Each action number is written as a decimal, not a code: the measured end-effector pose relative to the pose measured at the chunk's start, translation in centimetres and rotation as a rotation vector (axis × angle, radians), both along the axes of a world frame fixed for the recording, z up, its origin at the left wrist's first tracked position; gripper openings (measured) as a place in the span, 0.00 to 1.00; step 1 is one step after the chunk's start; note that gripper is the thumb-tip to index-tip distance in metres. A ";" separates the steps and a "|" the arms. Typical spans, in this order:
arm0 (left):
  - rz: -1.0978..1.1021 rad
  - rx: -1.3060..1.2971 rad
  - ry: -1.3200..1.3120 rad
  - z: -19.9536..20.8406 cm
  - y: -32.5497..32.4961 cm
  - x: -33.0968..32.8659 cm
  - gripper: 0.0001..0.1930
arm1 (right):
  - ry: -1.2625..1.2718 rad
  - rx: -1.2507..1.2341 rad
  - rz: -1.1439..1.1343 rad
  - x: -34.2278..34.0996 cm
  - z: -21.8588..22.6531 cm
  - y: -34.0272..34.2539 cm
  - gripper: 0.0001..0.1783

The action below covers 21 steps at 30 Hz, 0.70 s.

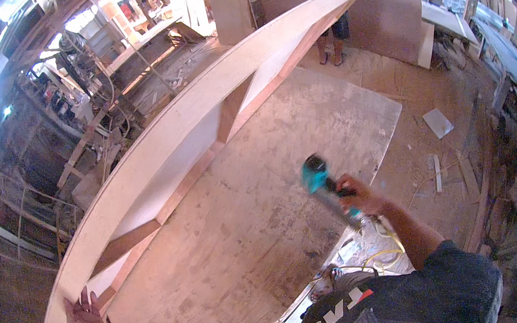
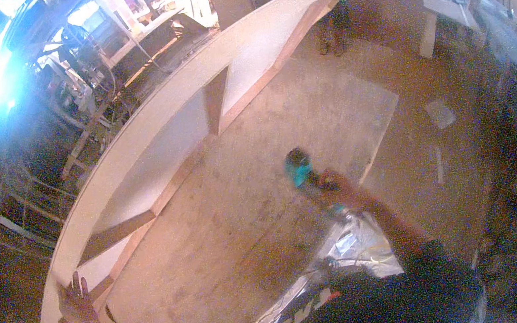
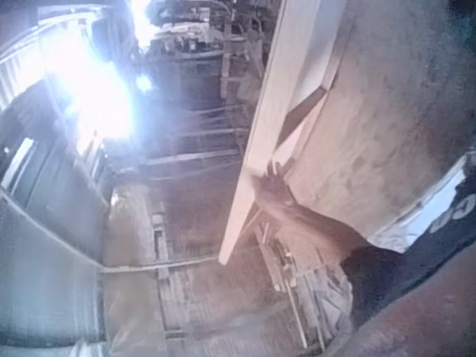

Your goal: The person uses a pneumatic nail gun to attach a thin wooden strip to the edge of a large plywood panel, then flips the panel and continues nailing along the perimeter. The person also uses a tape measure briefly before resuming nailing.

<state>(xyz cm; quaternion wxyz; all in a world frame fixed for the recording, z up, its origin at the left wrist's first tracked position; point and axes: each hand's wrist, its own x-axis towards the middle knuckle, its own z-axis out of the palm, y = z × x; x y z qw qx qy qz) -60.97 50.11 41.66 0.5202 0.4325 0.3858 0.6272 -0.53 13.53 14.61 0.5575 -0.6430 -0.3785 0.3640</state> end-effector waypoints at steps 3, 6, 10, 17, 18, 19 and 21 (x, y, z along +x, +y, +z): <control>-0.027 0.017 -0.044 0.1 0.9 -0.3 0.23 | -0.327 0.045 -0.312 4.4 5.8 -4.5 0.13; -0.009 -0.016 -0.109 -0.7 2.8 -1.3 0.21 | -0.478 -0.034 -0.677 8.5 12.2 -5.6 0.14; 0.008 0.000 -0.129 -0.2 2.5 1.2 0.15 | -1.248 -0.002 -0.874 17.1 20.3 -3.4 0.31; 0.046 0.092 0.147 -1.1 7.0 -5.1 0.14 | -1.705 0.161 -0.824 22.4 31.0 7.7 0.44; 0.055 0.112 0.223 -0.9 7.3 -5.7 0.14 | -1.762 0.196 -0.788 23.0 30.6 8.8 0.44; 0.064 0.131 0.263 -1.1 7.3 -5.2 0.14 | -1.778 0.189 -0.757 23.3 30.7 9.9 0.43; 0.075 0.139 0.298 -0.6 7.1 -5.4 0.15 | -1.797 0.181 -0.682 23.2 30.4 12.5 0.43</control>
